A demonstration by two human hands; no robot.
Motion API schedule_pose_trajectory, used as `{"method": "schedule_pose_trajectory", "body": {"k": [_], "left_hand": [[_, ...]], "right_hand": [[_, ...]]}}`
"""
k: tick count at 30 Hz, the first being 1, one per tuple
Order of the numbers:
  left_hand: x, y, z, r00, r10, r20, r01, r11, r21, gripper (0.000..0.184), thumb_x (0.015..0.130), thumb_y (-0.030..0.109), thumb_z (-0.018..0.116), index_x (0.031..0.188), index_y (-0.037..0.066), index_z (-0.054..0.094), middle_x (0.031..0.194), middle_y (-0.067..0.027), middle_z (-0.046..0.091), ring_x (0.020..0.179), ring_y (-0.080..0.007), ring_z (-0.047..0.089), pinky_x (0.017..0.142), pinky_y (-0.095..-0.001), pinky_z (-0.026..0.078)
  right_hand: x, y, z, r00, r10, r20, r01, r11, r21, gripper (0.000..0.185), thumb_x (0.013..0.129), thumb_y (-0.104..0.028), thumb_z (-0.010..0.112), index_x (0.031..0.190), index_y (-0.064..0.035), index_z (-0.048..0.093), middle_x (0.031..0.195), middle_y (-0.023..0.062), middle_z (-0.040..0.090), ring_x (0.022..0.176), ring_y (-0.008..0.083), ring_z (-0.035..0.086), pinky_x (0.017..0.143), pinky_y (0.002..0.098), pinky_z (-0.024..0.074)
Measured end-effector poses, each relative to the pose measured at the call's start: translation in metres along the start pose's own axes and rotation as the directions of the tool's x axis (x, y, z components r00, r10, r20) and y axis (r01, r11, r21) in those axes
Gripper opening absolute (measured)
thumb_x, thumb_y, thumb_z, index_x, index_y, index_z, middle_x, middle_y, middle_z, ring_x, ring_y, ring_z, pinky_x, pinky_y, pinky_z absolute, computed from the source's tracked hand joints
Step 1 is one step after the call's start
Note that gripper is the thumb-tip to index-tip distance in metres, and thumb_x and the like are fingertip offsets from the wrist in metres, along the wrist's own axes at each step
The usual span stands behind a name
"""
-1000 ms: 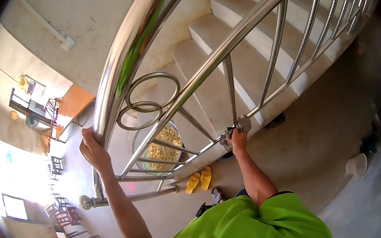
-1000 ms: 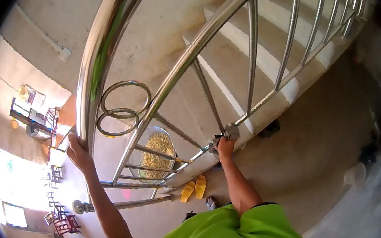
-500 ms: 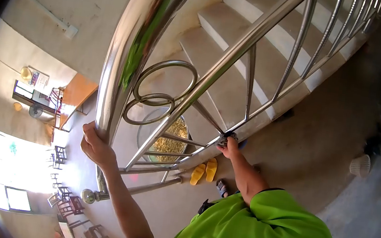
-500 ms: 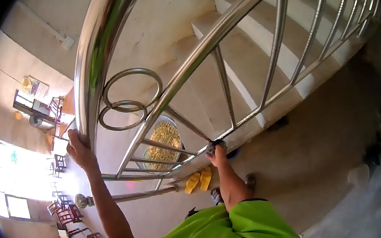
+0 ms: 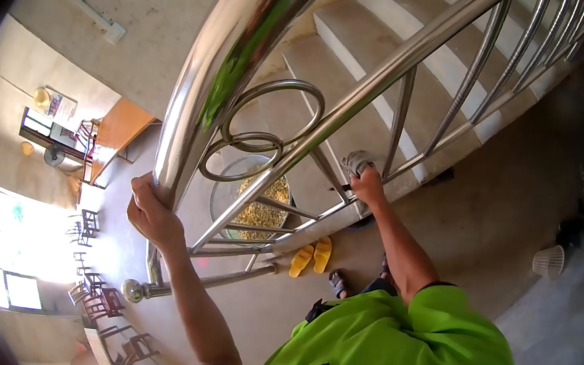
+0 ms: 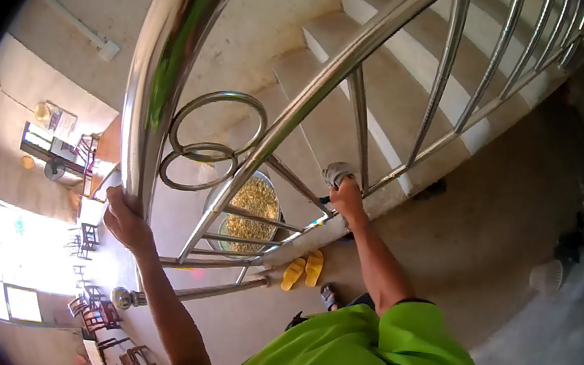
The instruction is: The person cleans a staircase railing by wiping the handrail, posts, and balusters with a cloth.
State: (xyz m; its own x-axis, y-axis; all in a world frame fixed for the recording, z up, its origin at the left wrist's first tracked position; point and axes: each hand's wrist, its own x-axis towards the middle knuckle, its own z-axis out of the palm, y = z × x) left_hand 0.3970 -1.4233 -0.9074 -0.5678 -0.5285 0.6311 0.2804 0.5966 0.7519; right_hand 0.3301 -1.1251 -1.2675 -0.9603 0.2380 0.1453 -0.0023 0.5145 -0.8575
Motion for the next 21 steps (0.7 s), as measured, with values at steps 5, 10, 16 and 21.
{"method": "schedule_pose_trajectory", "body": {"k": [5,10,16,21], "left_hand": [[0.003,-0.001,-0.005,0.999,-0.021,0.042,0.021,1.0,0.001,0.047,0.102,0.033,0.044,0.08,-0.002,0.067,0.06,0.0029,0.045,0.055,-0.006,0.037,0.051,-0.0244,0.028],[-0.001,0.011,-0.002,0.998,-0.039,0.049,0.039,0.999,0.011,0.049,0.103,0.032,0.041,0.08,-0.002,0.067,0.057,0.0028,0.044,0.054,-0.0059,0.037,0.05,-0.0239,0.027],[-0.002,0.011,-0.003,0.997,-0.058,0.049,0.055,0.996,0.071,0.052,0.104,0.035,0.04,0.083,-0.003,0.068,0.057,0.0023,0.045,0.055,-0.0062,0.037,0.052,-0.0246,0.028],[-0.002,0.005,-0.002,0.999,-0.024,0.037,0.021,0.996,0.083,0.053,0.104,0.036,0.039,0.086,-0.004,0.069,0.064,-0.0013,0.054,0.059,-0.0082,0.044,0.055,-0.0248,0.034]], "right_hand": [[0.014,0.011,0.01,0.757,0.058,0.65,0.364,0.79,-0.494,0.035,0.075,-0.032,0.071,0.103,-0.0106,0.073,0.113,0.0175,0.066,0.11,0.0369,0.062,0.086,0.0462,0.0511],[-0.004,0.007,0.007,0.778,-0.004,0.629,0.36,0.823,-0.44,0.022,0.077,-0.024,0.068,0.095,-0.0122,0.072,0.107,0.0157,0.064,0.106,0.0372,0.06,0.085,0.0478,0.0488],[-0.066,0.005,0.03,0.997,-0.059,0.053,0.071,0.962,-0.264,0.027,0.075,-0.004,0.065,0.101,0.0013,0.061,0.102,0.0235,0.059,0.1,0.0421,0.057,0.088,0.0508,0.045],[-0.116,0.032,0.097,0.952,0.172,-0.254,-0.127,0.975,0.184,0.034,0.081,-0.006,0.06,0.115,0.0027,0.059,0.117,0.0273,0.06,0.116,0.0413,0.055,0.1,0.0461,0.0421]]}}
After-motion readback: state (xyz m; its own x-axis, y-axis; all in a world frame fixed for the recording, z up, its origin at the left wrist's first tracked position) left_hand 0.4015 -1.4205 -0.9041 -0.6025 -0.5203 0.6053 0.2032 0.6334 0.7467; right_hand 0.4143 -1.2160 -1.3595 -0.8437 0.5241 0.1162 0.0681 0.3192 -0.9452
